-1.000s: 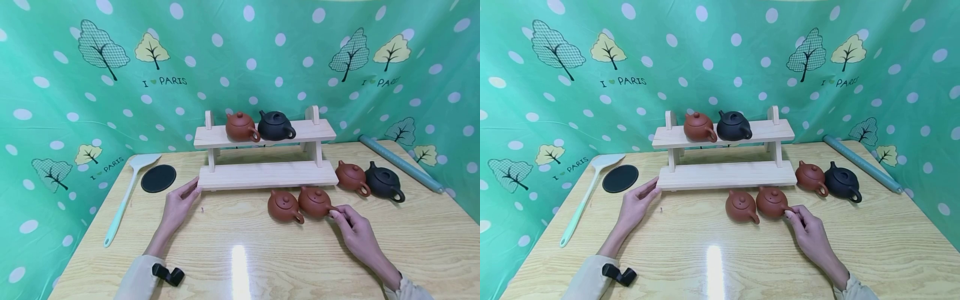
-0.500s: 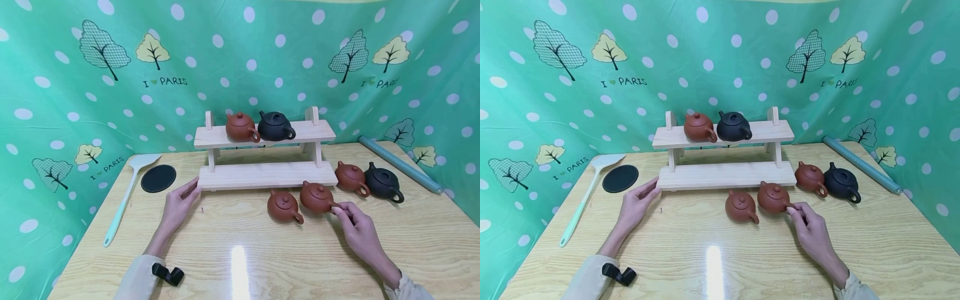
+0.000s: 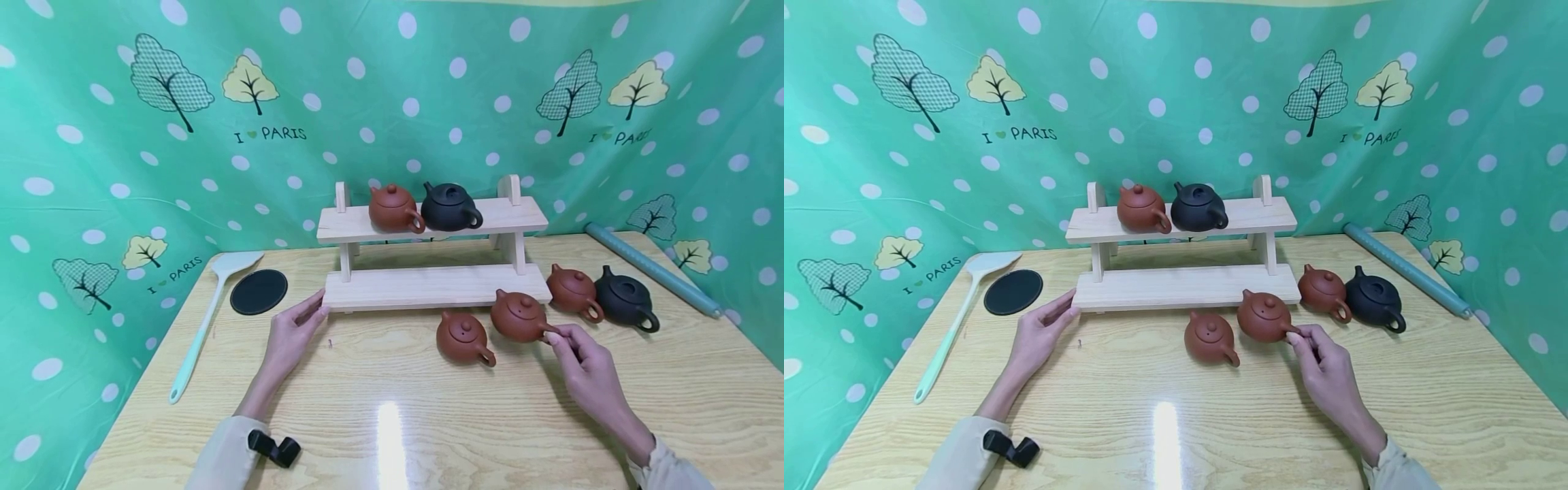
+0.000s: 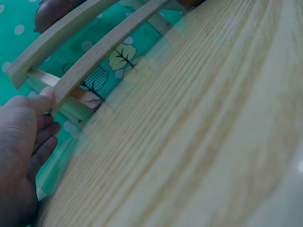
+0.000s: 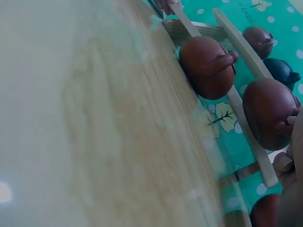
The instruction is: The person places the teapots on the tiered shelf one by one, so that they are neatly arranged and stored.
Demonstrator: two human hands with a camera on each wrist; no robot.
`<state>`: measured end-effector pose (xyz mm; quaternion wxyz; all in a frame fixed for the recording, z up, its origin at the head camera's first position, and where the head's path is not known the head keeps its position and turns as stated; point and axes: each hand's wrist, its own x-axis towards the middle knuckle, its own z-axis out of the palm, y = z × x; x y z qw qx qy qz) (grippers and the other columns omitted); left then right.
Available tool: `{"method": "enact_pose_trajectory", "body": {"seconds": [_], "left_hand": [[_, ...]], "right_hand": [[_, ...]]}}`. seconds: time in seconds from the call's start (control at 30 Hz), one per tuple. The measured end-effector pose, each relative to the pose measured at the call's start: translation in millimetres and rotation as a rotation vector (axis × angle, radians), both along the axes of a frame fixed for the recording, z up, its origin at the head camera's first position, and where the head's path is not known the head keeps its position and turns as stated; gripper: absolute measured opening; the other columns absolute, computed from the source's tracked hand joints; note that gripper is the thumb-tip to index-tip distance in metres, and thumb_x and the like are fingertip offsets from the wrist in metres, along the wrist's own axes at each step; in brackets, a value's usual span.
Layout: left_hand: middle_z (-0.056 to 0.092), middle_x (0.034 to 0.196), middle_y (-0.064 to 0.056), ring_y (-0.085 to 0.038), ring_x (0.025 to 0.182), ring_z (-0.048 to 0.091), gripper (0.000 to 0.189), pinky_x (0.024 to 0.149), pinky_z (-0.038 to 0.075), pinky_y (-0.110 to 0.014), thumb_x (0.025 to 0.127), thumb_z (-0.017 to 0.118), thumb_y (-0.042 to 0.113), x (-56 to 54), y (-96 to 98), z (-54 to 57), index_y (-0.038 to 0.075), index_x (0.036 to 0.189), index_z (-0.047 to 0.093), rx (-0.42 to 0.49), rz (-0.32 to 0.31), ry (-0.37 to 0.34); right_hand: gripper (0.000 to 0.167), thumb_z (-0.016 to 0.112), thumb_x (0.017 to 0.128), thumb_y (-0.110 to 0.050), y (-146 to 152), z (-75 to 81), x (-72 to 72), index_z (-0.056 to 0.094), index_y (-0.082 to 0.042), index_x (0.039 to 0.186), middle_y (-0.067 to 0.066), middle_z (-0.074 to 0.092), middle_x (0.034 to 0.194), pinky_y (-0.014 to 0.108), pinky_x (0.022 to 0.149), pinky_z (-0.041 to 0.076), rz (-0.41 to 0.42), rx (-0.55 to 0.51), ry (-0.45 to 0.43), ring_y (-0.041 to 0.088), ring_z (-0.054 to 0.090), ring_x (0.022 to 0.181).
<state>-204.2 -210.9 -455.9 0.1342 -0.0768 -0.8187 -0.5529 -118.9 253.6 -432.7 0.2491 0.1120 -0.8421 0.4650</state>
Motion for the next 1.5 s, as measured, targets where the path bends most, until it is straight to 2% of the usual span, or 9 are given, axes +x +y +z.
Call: {"method": "enact_pose_trajectory", "body": {"seconds": [0.47,0.87,1.1,1.33,1.5], "left_hand": [[0.069,0.129,-0.015,-0.027,0.118,0.067,0.043,0.091,0.054,-0.016,0.098,0.075,0.02,0.1,-0.2,-0.3,0.002,0.136,0.067,0.019,-0.014,0.0],[0.068,0.129,-0.017,-0.031,0.119,0.066,0.041,0.091,0.052,-0.014,0.099,0.074,0.018,-0.9,0.4,-0.5,0.0,0.136,0.066,0.014,-0.012,0.011],[0.069,0.127,-0.017,-0.031,0.118,0.067,0.04,0.09,0.053,-0.014,0.098,0.075,0.017,0.4,0.5,0.2,0.001,0.135,0.068,0.023,-0.01,0.016],[0.069,0.128,-0.016,-0.03,0.118,0.067,0.04,0.091,0.053,-0.014,0.098,0.075,0.018,0.7,0.7,0.7,0.002,0.135,0.068,0.031,-0.019,0.012],[0.069,0.129,-0.016,-0.03,0.118,0.067,0.04,0.091,0.052,-0.013,0.099,0.074,0.018,0.4,-0.3,0.1,0.002,0.135,0.067,0.029,-0.021,0.014]], "right_hand": [[0.02,0.064,0.093,0.017,2.4,1.1,-12.8,0.069,-0.002,0.096,-0.006,0.042,0.065,0.026,0.042,0.025,-0.016,0.009,0.055,0.005,0.033,0.052],[0.021,0.064,0.092,0.019,1.7,6.2,-23.3,0.07,0.001,0.101,-0.005,0.045,0.067,0.025,0.043,0.026,-0.004,0.036,0.123,0.004,0.034,0.053],[0.02,0.063,0.093,0.019,1.2,10.8,-27.4,0.07,0.003,0.103,-0.005,0.046,0.067,0.026,0.044,0.026,-0.03,0.026,0.114,0.004,0.034,0.053],[0.012,0.061,0.095,0.017,-0.1,16.7,-32.0,0.067,0.009,0.102,-0.005,0.044,0.066,0.026,0.041,0.021,-0.016,-0.003,0.125,0.004,0.032,0.051],[0.011,0.061,0.097,0.015,1.1,20.5,-37.2,0.067,0.007,0.102,-0.004,0.045,0.067,0.026,0.041,0.024,-0.016,0.009,0.142,0.004,0.033,0.05]]}}
